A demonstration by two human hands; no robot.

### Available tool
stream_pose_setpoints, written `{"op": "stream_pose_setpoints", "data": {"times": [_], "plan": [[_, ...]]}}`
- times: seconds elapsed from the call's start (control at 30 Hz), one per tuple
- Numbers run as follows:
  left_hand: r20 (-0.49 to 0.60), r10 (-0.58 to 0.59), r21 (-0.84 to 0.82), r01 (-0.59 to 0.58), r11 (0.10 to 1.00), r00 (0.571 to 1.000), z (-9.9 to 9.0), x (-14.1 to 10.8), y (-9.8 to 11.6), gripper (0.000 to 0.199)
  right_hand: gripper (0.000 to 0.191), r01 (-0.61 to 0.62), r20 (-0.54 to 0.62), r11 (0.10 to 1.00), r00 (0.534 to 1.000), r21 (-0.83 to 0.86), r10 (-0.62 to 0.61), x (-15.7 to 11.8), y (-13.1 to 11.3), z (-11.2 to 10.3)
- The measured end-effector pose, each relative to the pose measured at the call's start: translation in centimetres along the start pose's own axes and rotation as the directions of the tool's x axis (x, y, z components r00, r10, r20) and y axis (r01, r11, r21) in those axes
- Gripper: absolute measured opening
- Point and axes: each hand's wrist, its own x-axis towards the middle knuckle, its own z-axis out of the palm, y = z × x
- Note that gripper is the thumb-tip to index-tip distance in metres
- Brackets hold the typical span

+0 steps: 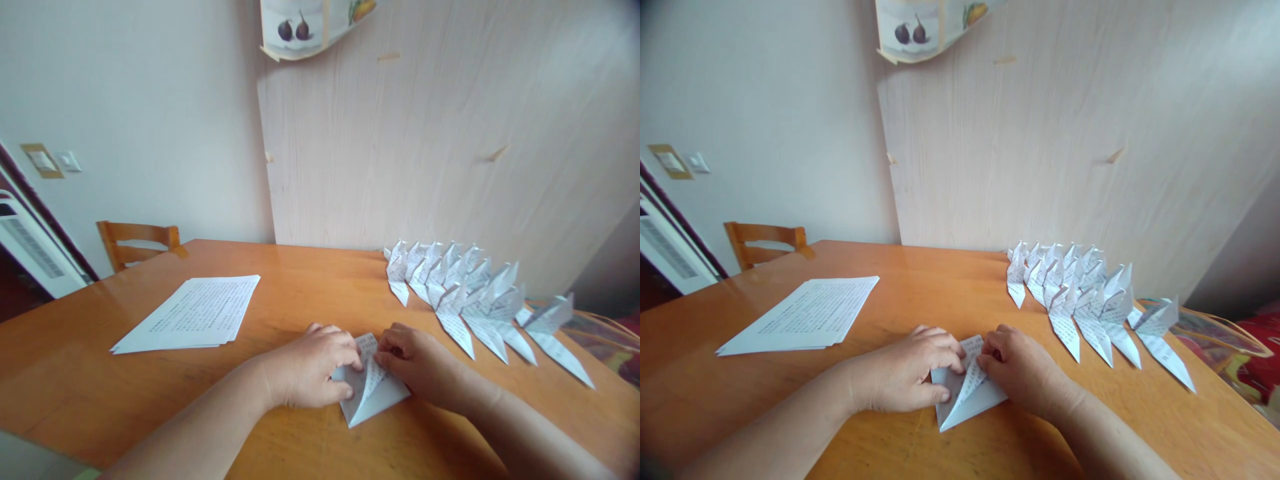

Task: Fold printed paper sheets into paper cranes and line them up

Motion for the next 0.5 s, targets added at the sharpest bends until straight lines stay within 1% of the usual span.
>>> {"op": "stream_pose_setpoints", "data": {"times": [0.13, 0.3, 0.5], "plan": [[-0.013, -0.013, 0.010, 0.013, 1.000, 1.000, -0.1, -0.3, 0.5, 0.031, 0.014, -0.003, -0.005, 1.000, 1.000, 0.003, 0.003, 0.0, 0.0, 0.1], [-0.033, -0.027, 0.048, 0.028, 0.998, 0.999, -0.1, -0.4, 1.1, 0.022, 0.015, 0.002, -0.010, 1.000, 1.000, 0.005, -0.002, -0.1, -0.1, 0.2], [-0.078, -0.033, 0.101, 0.041, 0.994, 0.996, 0.4, -0.5, 2.0, 0.023, 0.014, -0.008, -0.015, 1.000, 1.000, -0.026, 0.008, -0.3, -0.3, -0.1]]}}
